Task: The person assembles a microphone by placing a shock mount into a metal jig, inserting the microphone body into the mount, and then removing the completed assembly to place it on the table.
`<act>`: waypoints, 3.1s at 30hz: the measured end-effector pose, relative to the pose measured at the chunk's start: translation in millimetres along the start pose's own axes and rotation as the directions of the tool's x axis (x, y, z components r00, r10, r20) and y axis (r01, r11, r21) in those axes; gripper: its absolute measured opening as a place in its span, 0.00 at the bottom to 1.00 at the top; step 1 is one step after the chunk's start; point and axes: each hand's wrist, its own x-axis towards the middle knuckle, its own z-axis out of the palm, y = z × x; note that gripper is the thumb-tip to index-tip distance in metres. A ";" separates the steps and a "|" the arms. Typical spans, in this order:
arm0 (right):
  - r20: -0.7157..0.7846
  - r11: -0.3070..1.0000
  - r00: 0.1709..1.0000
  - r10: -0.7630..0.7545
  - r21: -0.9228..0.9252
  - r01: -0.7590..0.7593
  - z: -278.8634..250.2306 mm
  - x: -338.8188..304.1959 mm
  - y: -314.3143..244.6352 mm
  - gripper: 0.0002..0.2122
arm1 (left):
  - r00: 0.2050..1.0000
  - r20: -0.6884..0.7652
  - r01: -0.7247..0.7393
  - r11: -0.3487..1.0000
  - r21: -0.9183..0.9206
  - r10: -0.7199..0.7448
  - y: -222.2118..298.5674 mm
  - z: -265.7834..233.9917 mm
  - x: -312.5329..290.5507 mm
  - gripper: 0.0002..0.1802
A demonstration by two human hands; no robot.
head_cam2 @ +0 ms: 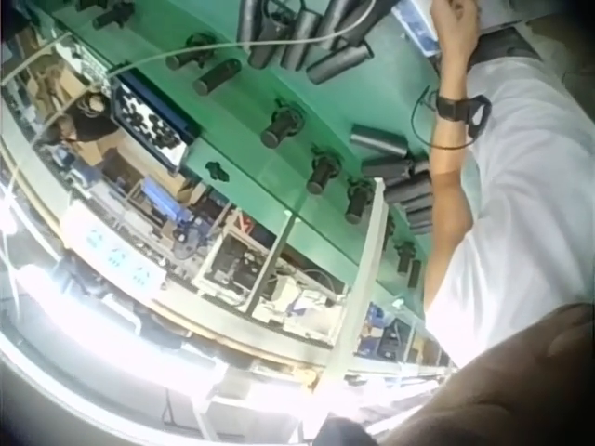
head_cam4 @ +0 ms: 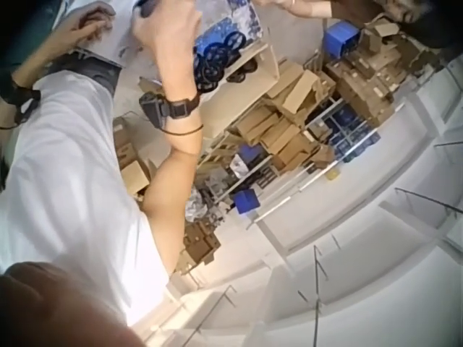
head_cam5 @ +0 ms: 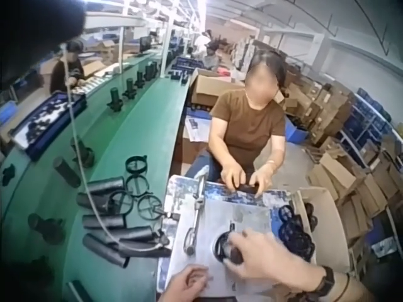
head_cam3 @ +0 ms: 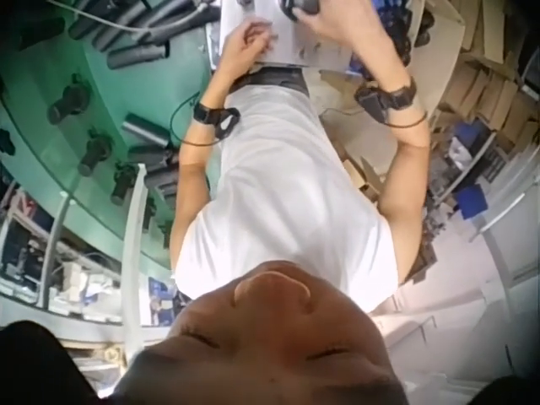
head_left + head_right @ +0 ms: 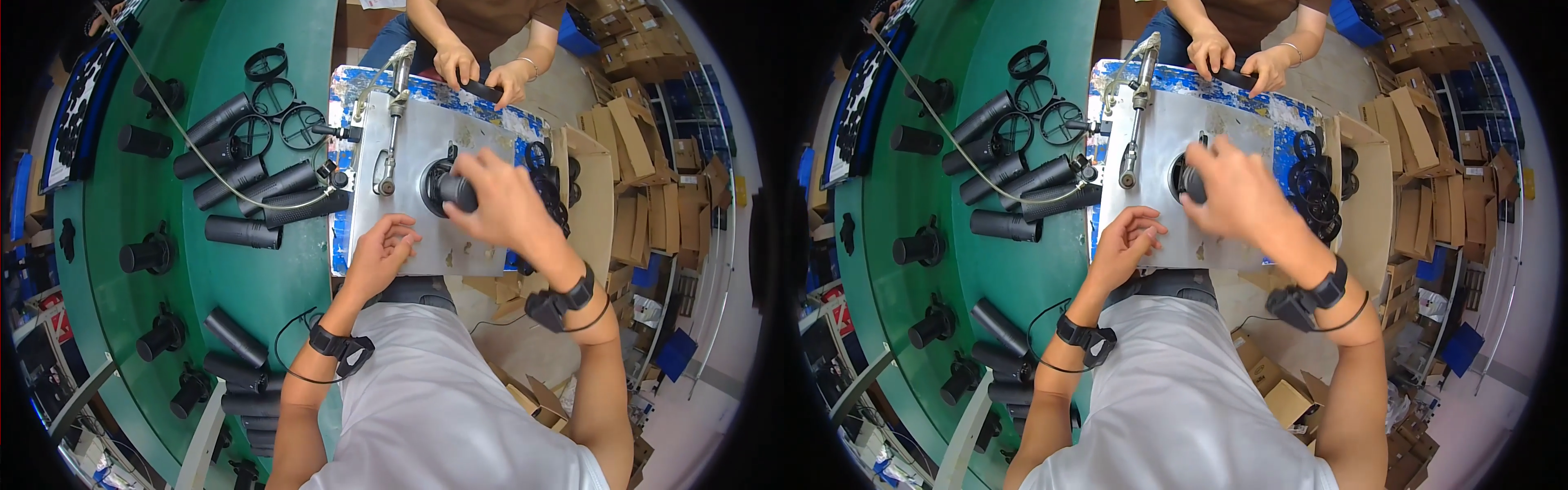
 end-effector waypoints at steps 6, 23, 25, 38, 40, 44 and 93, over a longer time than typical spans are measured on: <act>-0.228 0.965 0.940 0.252 -0.019 -0.263 34.3 -8.5 8.8 0.19 | 1.000 -0.019 -0.004 0.995 -0.103 0.002 1.6 -7.2 -1.4 0.14; -0.567 0.567 0.765 0.304 0.754 0.333 138.9 16.6 44.6 0.21 | 1.000 0.015 -0.007 0.989 -0.145 0.009 11.0 -20.8 -0.9 0.10; -0.509 0.477 0.816 0.275 0.809 0.344 140.7 15.7 58.1 0.22 | 0.999 0.029 -0.011 0.995 -0.104 0.014 14.2 -26.1 -0.7 0.09; -0.675 0.684 0.704 0.221 0.622 0.381 152.4 7.7 47.3 0.23 | 0.834 -0.083 0.068 0.049 0.997 0.545 42.0 -133.3 140.8 0.18; -0.670 0.678 0.712 0.213 0.625 0.386 151.1 8.9 47.2 0.23 | 0.891 -0.129 0.116 0.057 0.992 0.435 40.7 -141.4 146.7 0.19; -0.649 0.645 0.727 0.224 0.658 0.388 149.3 8.9 49.3 0.23 | 0.932 -0.208 0.183 0.110 0.977 0.298 46.8 -130.3 140.6 0.25; -0.451 0.096 0.864 -0.223 0.872 0.480 21.8 20.2 -224.9 0.32 | 0.683 -0.275 -0.727 0.666 -0.165 0.677 100.7 -76.1 -143.9 0.52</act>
